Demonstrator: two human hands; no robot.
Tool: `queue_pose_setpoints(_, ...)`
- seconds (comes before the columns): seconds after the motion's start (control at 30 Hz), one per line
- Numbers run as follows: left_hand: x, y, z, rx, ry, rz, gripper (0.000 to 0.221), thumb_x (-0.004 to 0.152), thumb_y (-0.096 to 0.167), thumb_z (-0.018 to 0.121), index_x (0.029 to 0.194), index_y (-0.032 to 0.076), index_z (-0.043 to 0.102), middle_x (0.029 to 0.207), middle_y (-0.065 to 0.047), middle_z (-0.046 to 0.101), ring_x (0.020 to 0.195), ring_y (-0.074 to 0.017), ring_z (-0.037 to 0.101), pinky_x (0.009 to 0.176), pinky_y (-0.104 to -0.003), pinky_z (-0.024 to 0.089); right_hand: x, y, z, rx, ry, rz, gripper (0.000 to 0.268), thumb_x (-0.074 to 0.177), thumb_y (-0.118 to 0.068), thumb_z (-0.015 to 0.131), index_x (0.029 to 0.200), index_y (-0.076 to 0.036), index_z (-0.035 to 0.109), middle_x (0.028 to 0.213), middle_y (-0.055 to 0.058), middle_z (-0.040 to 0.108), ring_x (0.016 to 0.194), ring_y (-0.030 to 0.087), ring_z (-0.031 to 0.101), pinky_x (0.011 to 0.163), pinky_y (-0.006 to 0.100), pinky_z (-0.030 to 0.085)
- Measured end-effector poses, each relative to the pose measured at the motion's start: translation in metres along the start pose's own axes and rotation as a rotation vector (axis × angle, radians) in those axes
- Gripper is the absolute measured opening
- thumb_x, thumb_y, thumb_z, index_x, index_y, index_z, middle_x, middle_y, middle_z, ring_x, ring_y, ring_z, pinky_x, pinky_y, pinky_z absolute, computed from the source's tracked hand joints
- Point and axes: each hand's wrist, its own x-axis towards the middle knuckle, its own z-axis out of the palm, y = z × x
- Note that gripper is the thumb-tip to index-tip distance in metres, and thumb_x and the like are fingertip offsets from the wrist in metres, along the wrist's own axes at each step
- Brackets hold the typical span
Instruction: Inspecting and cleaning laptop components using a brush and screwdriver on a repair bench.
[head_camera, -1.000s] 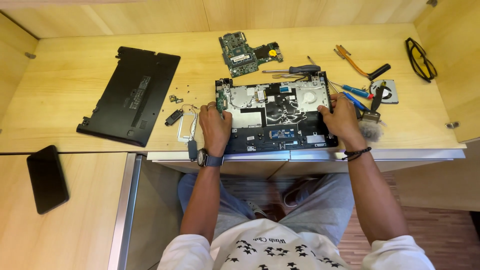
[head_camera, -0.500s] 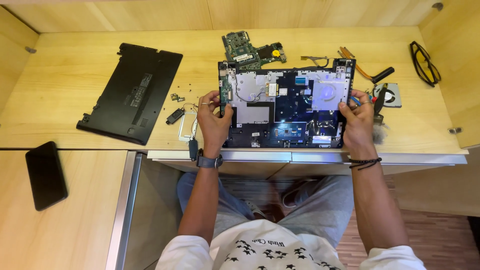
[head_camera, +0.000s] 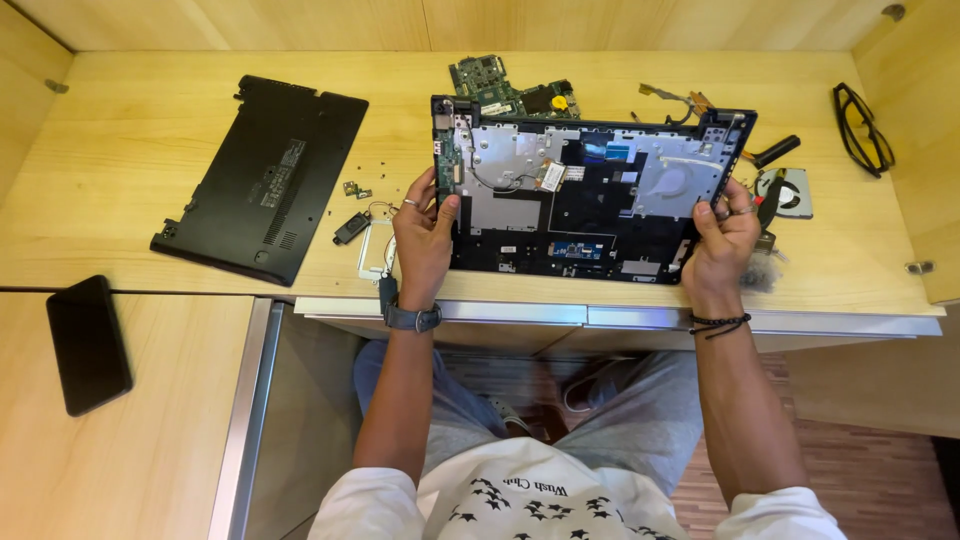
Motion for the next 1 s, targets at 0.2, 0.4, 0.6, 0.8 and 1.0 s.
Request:
queue_pose_setpoints(0.2, 0.003, 0.000, -0.002, 0.028, 0.004, 0.087, 0.041, 0.101, 0.014, 0.070, 0.140, 0.009, 0.060, 0.124, -0.011, 0.072, 0.108, -0.0189, 0.070, 0.092, -0.038, 0.057, 0.003, -0.008, 0.006, 0.051, -0.023, -0.088, 0.027, 0.101, -0.004, 0.064, 0.128, -0.006, 0.061, 0.104, 0.002, 0.070, 0.097, 0.010, 0.069, 0.093, 0.021, 0.054)
queue_pose_setpoints(0.4, 0.000, 0.003, 0.001, -0.047, -0.003, 0.120, 0.034, 0.098, 0.010, 0.071, 0.132, 0.009, 0.064, 0.115, -0.007, 0.074, 0.106, -0.0173, 0.069, 0.093, -0.035, 0.056, 0.012, 0.023, -0.028, 0.181, -0.061, -0.097, 0.029, 0.099, -0.002, 0.064, 0.127, -0.007, 0.062, 0.113, 0.011, 0.073, 0.107, 0.022, 0.073, 0.104, 0.035, 0.057)
queue_pose_setpoints(0.6, -0.002, 0.000, 0.000, -0.012, -0.015, 0.146, 0.029, 0.099, 0.010, 0.069, 0.128, 0.009, 0.065, 0.109, -0.006, 0.073, 0.104, -0.0155, 0.067, 0.091, -0.035, 0.056, 0.004, 0.006, -0.010, 0.242, -0.085, -0.096, 0.027, 0.097, -0.003, 0.064, 0.124, -0.010, 0.064, 0.118, 0.012, 0.073, 0.116, 0.027, 0.072, 0.110, 0.041, 0.057)
queue_pose_setpoints(0.8, -0.026, -0.020, -0.010, 0.059, -0.044, 0.130, 0.018, 0.102, 0.013, 0.065, 0.119, 0.007, 0.066, 0.108, -0.009, 0.071, 0.109, -0.0196, 0.063, 0.099, -0.046, 0.052, -0.016, -0.025, 0.006, 0.223, -0.147, -0.105, 0.026, 0.096, -0.009, 0.066, 0.122, -0.010, 0.064, 0.119, 0.012, 0.071, 0.121, 0.026, 0.068, 0.120, 0.047, 0.051)
queue_pose_setpoints(1.0, -0.043, 0.038, 0.001, 0.036, -0.113, 0.185, 0.031, 0.093, 0.023, 0.079, 0.114, 0.005, 0.066, 0.120, -0.015, 0.070, 0.127, -0.0273, 0.058, 0.113, -0.044, 0.042, -0.036, -0.028, 0.000, 0.200, -0.239, -0.199, 0.041, 0.090, -0.036, 0.075, 0.117, -0.007, 0.060, 0.118, 0.013, 0.065, 0.127, 0.029, 0.060, 0.125, 0.051, 0.041)
